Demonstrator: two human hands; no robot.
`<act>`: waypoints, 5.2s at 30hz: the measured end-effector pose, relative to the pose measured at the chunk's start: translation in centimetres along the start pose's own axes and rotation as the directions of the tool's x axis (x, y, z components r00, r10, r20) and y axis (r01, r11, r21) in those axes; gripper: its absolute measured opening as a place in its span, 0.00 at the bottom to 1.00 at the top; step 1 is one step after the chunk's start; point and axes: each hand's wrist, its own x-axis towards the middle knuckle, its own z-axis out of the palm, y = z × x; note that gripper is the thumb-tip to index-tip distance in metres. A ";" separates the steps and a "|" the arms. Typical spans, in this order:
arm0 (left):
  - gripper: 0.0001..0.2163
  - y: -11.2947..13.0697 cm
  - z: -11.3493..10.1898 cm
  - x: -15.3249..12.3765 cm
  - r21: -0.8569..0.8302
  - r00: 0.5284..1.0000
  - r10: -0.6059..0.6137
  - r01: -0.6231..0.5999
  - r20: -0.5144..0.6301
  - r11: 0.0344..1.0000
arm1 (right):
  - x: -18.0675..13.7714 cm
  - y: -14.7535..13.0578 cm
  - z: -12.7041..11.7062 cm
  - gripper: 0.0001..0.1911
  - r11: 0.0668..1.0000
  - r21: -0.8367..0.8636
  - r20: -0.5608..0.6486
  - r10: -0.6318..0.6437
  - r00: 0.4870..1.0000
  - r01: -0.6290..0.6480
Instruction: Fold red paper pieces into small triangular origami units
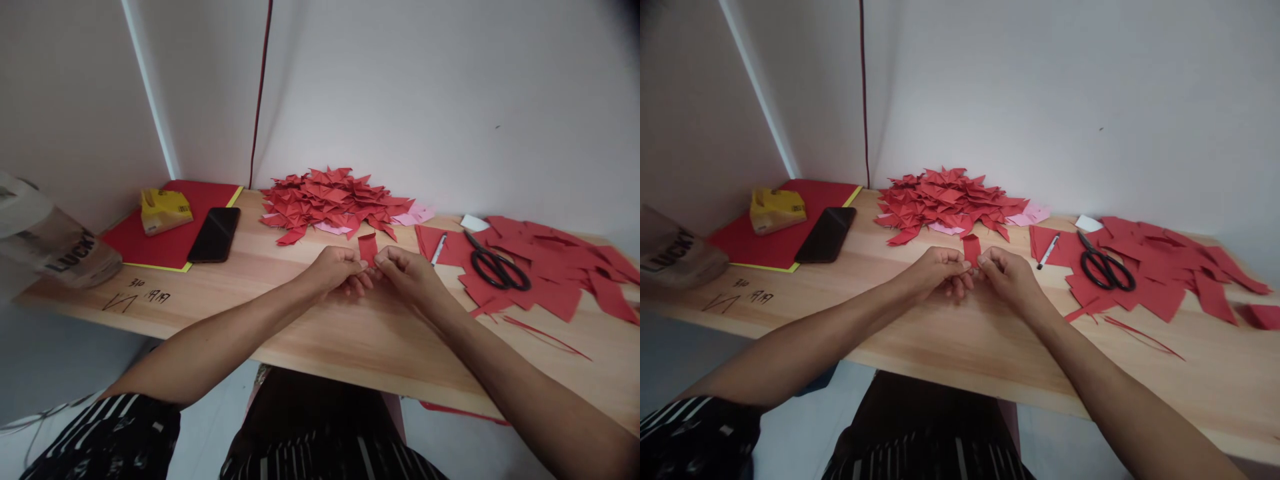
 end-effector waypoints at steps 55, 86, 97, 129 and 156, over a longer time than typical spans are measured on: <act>0.07 -0.3 -0.5 0.2 0.035 0.994 0.104 -0.105 0.045 0.994 | 0.1 0.1 0.2 0.20 0.995 0.104 0.059 0.004 0.998 -0.010; 0.08 -0.5 -0.8 0.6 0.093 0.998 0.034 -0.039 0.058 0.995 | -0.1 -0.3 0.2 0.19 0.998 0.061 0.003 -0.005 1.000 0.005; 0.11 0.1 -0.8 0.5 -0.110 0.999 -0.022 0.025 0.032 0.994 | -0.2 -0.2 0.4 0.08 0.995 0.089 -0.129 -0.037 0.991 0.049; 0.02 0.4 -1.7 0.4 -0.193 0.992 0.076 -0.095 -0.104 0.976 | -0.2 0.7 -0.3 0.05 0.761 -0.339 -0.087 -0.611 0.787 0.554; 0.04 0.1 -1.9 0.5 -0.272 0.998 0.038 -0.051 -0.052 0.961 | -0.4 -0.5 -0.2 0.06 0.517 -0.701 -0.018 -0.702 0.712 0.491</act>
